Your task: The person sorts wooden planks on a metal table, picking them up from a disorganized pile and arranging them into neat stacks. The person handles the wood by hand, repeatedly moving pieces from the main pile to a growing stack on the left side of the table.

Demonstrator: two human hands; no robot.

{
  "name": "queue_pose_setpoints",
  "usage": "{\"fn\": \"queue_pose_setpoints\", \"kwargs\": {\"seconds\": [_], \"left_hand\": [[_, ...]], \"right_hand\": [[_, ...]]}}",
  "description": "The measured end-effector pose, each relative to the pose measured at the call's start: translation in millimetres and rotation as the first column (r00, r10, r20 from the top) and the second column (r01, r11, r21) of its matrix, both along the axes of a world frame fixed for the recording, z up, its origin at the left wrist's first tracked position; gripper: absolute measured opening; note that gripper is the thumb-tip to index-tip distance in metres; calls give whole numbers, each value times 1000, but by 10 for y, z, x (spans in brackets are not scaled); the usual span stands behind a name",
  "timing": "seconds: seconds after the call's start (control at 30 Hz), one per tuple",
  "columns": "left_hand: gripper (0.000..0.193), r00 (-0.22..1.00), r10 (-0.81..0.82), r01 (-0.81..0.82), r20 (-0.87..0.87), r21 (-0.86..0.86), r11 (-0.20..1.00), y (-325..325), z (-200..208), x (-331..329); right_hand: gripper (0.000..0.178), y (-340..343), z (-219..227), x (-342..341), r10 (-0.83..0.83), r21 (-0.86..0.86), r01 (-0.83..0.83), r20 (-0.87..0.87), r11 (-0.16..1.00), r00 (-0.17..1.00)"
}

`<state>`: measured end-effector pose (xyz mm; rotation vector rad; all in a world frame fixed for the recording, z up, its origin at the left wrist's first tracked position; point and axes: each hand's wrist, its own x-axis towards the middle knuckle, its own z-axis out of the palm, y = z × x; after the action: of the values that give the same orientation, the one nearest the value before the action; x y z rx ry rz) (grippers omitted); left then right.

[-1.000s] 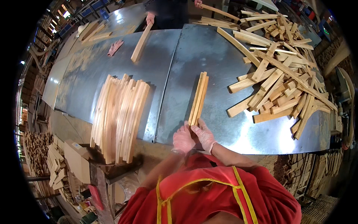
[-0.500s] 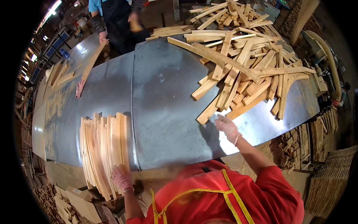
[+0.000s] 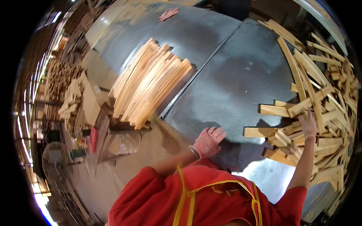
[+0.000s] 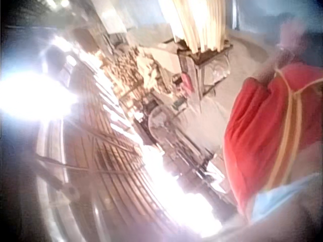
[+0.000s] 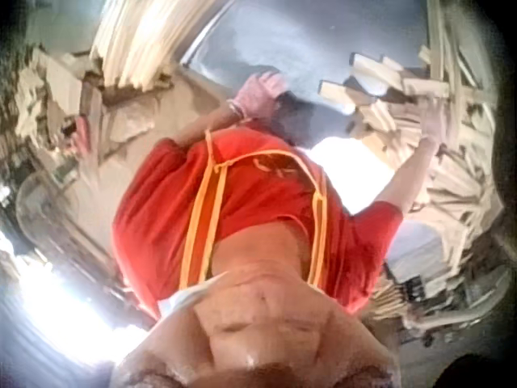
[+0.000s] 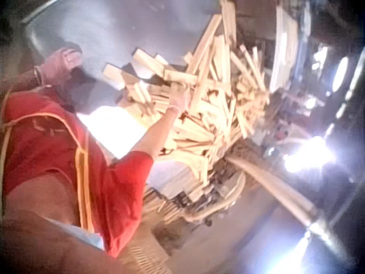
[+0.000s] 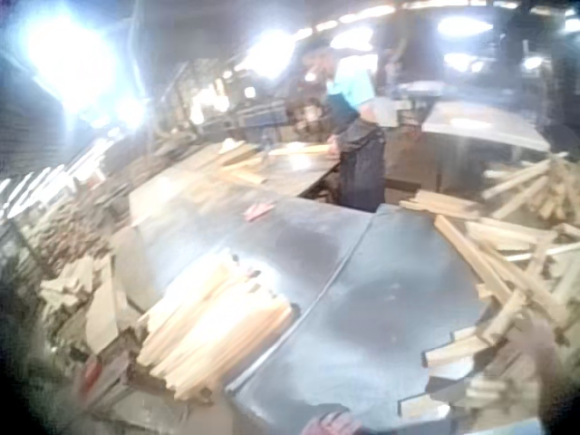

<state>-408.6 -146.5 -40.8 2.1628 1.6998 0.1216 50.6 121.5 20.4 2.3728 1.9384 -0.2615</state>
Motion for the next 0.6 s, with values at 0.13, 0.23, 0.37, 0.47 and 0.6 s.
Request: {"fn": "queue_pose_setpoints", "kwargs": {"seconds": [0.13,0.23,0.37,0.47,0.6], "left_hand": [[74,952,263,-260,-157,40,965,-200,7,-493],[73,796,568,-537,-208,189,822,-241,-49,-1445],[76,540,738,-649,-405,358,671,-211,-76,-2512],[76,551,667,-562,-502,368,741,-350,-230,-2868],[78,642,617,-546,-456,294,785,-476,-542,-3019]], "right_hand": [[90,-619,-277,45,289,-120,-269,203,956,936],[100,-1274,-369,-301,444,-59,-440,163,896,881],[117,-2189,-604,-499,627,100,-645,164,757,761],[117,-2524,-568,-438,510,-81,-504,173,860,842],[115,-2411,-611,-247,383,-262,-335,159,905,910]]}}
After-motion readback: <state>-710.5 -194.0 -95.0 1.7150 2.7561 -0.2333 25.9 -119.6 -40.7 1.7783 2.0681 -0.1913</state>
